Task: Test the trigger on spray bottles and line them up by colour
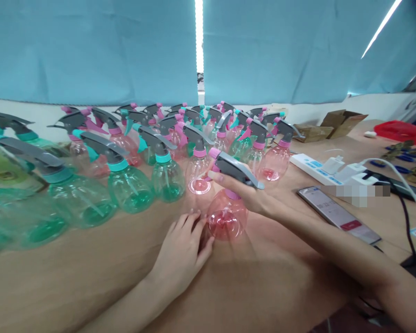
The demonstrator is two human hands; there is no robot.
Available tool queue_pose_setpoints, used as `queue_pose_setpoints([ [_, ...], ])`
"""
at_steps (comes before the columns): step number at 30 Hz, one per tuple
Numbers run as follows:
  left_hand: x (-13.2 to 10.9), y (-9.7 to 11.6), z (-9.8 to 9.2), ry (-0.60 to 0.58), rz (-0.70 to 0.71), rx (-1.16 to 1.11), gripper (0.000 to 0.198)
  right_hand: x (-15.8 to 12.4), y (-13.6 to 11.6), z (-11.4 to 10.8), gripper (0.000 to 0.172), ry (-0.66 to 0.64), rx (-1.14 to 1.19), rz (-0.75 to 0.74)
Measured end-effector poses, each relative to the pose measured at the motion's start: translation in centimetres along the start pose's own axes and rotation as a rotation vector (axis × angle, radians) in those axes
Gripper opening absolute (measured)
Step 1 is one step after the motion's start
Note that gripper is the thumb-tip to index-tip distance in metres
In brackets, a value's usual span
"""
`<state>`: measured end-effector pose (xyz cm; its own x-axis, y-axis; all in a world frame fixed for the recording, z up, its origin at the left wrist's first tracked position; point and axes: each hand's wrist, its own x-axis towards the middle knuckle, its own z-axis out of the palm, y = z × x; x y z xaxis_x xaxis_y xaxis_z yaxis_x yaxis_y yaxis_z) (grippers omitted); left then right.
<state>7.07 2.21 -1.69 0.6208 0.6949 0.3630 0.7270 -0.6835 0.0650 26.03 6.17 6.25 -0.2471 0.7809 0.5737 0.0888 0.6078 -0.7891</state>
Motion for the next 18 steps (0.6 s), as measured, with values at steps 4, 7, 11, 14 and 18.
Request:
queue_pose_setpoints([
  [4,-0.03,0.02,-0.04,0.001,-0.001,-0.005,0.031,-0.03,-0.16,-0.17,0.037,-0.003,-0.031,-0.002],
  [7,-0.03,0.06,-0.08,-0.002,-0.002,-0.005,0.032,-0.08,-0.28,-0.26,0.040,-0.001,-0.042,-0.018],
  [11,0.06,0.12,-0.06,-0.019,-0.014,-0.008,0.032,-0.11,-0.35,-0.28,0.037,-0.009,-0.046,-0.016],
  [14,0.13,0.13,-0.01,-0.023,-0.020,-0.012,0.031,-0.09,-0.33,-0.31,0.034,-0.025,-0.034,-0.001],
  [18,0.04,0.07,-0.01,-0.014,-0.015,-0.007,0.031,-0.09,-0.31,-0.43,0.028,-0.040,-0.047,0.004],
])
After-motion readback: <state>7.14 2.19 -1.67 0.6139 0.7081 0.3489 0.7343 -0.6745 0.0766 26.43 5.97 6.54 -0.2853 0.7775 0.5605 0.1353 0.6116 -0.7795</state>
